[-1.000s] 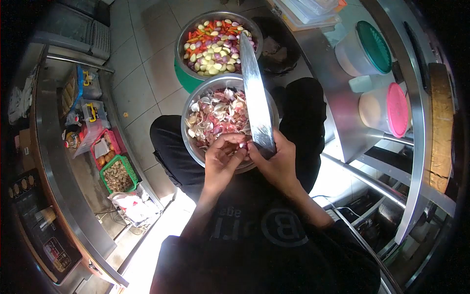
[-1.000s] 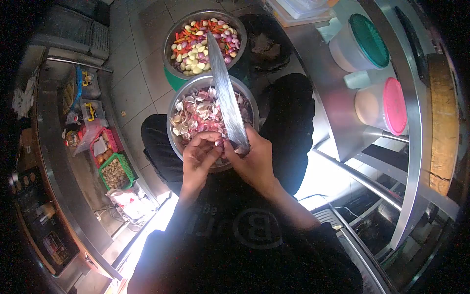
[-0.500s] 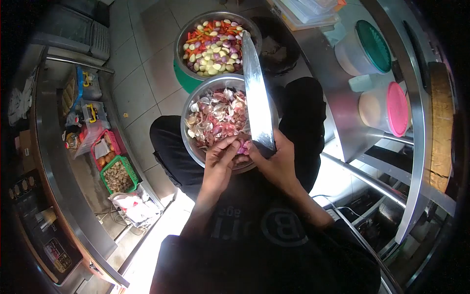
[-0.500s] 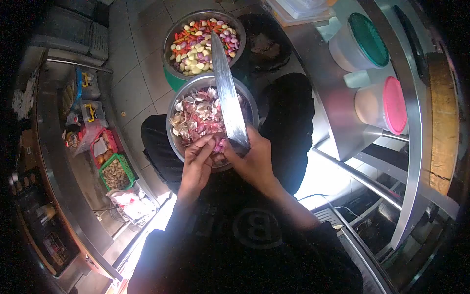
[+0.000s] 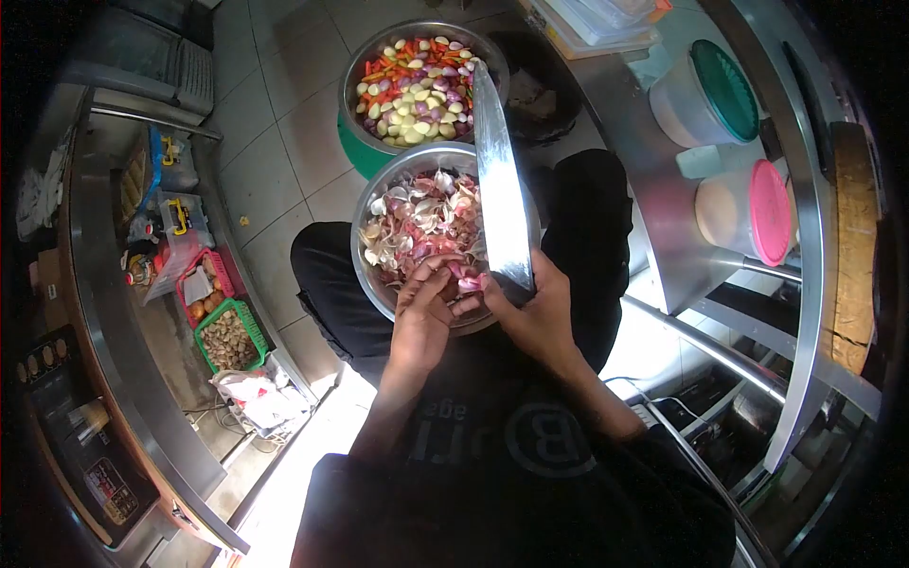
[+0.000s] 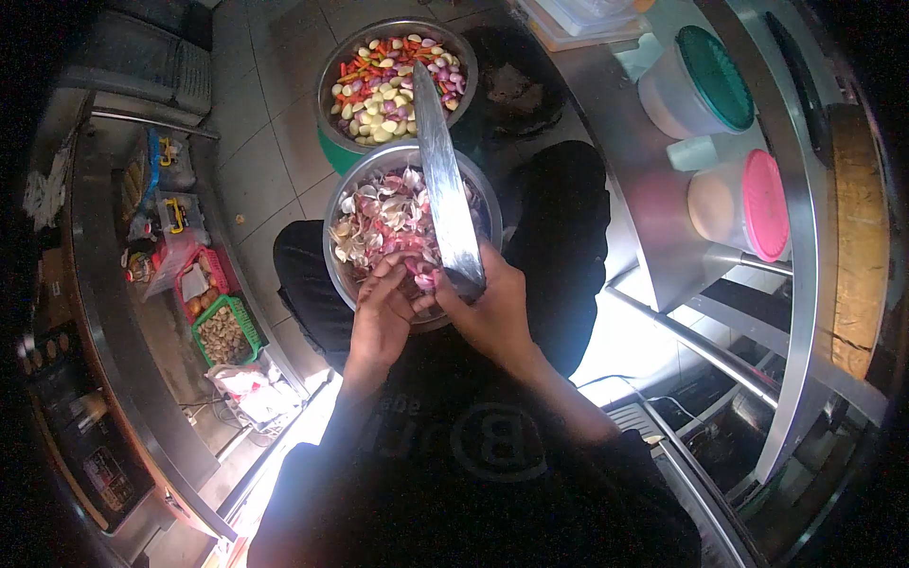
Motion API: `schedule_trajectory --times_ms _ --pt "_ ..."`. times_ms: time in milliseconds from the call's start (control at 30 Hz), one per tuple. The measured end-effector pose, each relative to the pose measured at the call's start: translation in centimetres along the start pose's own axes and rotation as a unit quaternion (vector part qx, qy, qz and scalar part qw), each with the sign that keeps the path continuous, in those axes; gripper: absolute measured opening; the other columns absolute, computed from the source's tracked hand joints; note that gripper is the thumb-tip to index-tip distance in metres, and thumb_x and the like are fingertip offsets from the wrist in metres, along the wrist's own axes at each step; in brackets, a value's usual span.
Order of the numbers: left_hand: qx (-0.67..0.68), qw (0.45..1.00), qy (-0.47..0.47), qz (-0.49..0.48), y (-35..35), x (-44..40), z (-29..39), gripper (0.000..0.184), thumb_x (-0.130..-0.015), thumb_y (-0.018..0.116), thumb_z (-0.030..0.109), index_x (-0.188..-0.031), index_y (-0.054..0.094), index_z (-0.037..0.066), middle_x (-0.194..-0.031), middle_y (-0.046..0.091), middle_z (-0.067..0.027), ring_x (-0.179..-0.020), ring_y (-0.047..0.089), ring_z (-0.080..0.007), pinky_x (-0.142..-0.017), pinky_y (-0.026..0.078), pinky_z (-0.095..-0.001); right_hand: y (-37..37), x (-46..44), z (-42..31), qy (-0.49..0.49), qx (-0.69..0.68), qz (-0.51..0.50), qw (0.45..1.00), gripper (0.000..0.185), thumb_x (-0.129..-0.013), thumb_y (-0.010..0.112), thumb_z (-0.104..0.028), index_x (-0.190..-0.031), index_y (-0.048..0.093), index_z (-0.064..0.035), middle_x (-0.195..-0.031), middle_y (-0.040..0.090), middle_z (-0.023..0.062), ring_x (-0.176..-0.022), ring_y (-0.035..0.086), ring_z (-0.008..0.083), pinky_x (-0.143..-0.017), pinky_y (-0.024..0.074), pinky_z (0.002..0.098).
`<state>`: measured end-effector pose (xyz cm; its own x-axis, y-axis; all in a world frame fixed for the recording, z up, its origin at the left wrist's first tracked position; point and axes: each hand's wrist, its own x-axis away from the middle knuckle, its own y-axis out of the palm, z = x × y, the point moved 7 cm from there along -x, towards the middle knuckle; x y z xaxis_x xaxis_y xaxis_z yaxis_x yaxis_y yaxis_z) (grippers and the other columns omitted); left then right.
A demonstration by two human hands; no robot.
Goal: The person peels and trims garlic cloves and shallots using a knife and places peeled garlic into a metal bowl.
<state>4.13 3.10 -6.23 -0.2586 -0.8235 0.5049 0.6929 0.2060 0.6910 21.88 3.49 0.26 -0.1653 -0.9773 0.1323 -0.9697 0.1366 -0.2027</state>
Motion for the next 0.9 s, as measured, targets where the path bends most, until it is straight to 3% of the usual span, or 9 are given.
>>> schedule_trajectory --times_ms 100,167,333,433,500,600,700,900 --pt "0.000 1.000 -0.025 0.011 -0.5 -0.2 -0.4 0.028 -0.110 0.059 0.016 -0.136 0.062 0.005 -0.125 0.071 -0.0127 -0.117 0.072 -0.0271 -0.096 0.063 -0.0456 0.0 0.1 0.0 -0.012 0.000 -0.005 1.000 0.031 -0.093 0.084 -0.010 -0.118 0.070 0.0028 -0.099 0.076 0.0072 -0.089 0.071 0.0107 -0.082 0.0566 0.0283" --pt "0.014 0.999 -0.031 -0.007 -0.9 -0.4 -0.5 0.028 -0.109 0.059 0.017 -0.134 0.063 0.005 -0.123 0.071 -0.0130 -0.116 0.072 -0.0270 -0.097 0.063 -0.0455 0.0 0.0 -0.3 -0.037 -0.007 -0.014 0.999 0.037 -0.091 0.082 -0.012 -0.121 0.068 0.0034 -0.102 0.078 0.0182 -0.093 0.077 0.0193 -0.084 0.0596 0.0343" --pt "0.031 0.998 -0.059 -0.012 0.6 0.0 -0.1 0.030 -0.108 0.059 0.020 -0.132 0.062 0.003 -0.118 0.072 -0.0118 -0.108 0.073 -0.0243 -0.093 0.063 -0.0416 0.2 0.2 0.3 -0.028 -0.028 -0.019 0.999 0.037 -0.092 0.083 -0.013 -0.121 0.067 0.0037 -0.101 0.078 0.0165 -0.094 0.076 0.0178 -0.084 0.0593 0.0345" --pt "-0.035 0.998 -0.045 -0.026 1.0 0.5 0.0 0.025 -0.109 0.064 0.018 -0.129 0.065 0.003 -0.113 0.073 -0.0081 -0.098 0.073 -0.0183 -0.083 0.060 -0.0335 0.0 0.2 0.3 -0.012 -0.030 -0.017 0.999 0.038 -0.092 0.084 -0.014 -0.122 0.067 0.0039 -0.102 0.078 0.0153 -0.093 0.075 0.0173 -0.084 0.0590 0.0344" --pt "-0.185 0.982 0.001 -0.037 1.2 0.5 0.3 0.021 -0.108 0.069 0.013 -0.127 0.067 0.004 -0.109 0.074 -0.0034 -0.091 0.068 -0.0113 -0.076 0.053 -0.0252 -0.1 0.1 0.3 0.000 -0.027 -0.015 1.000 0.039 -0.093 0.084 -0.014 -0.122 0.066 0.0039 -0.102 0.078 0.0148 -0.093 0.075 0.0172 -0.084 0.0588 0.0342" --pt "-0.173 0.984 0.025 -0.042 1.3 0.4 0.5 0.021 -0.103 0.076 0.007 -0.123 0.069 0.003 -0.103 0.075 -0.0033 -0.088 0.068 -0.0107 -0.076 0.053 -0.0250 -0.3 0.0 0.5 0.028 -0.035 -0.006 0.999 0.039 -0.093 0.083 -0.014 -0.123 0.066 0.0035 -0.101 0.078 0.0139 -0.092 0.074 0.0173 -0.083 0.0584 0.0338" --pt "-0.190 0.979 0.063 -0.043 1.4 0.3 1.0 0.018 -0.102 0.078 0.006 -0.118 0.072 0.002 -0.104 0.074 -0.0031 -0.088 0.069 -0.0088 -0.075 0.054 -0.0234 -0.2 -0.1 -0.5 -0.025 -0.016 -0.023 0.999 0.037 -0.094 0.083 -0.014 -0.122 0.066 0.0031 -0.100 0.077 0.0136 -0.091 0.073 0.0174 -0.083 0.0579 0.0341" --pt "-0.195 0.976 0.056 -0.074 1.5 0.7 1.4 0.020 -0.102 0.078 0.005 -0.120 0.073 0.000 -0.107 0.075 -0.0050 -0.091 0.071 -0.0109 -0.079 0.057 -0.0253 0.0 0.1 0.6 -0.027 -0.038 -0.030 0.998 0.034 -0.094 0.084 -0.015 -0.119 0.067 0.0016 -0.100 0.076 0.0131 -0.091 0.073 0.0184 -0.083 0.0571 0.0349"
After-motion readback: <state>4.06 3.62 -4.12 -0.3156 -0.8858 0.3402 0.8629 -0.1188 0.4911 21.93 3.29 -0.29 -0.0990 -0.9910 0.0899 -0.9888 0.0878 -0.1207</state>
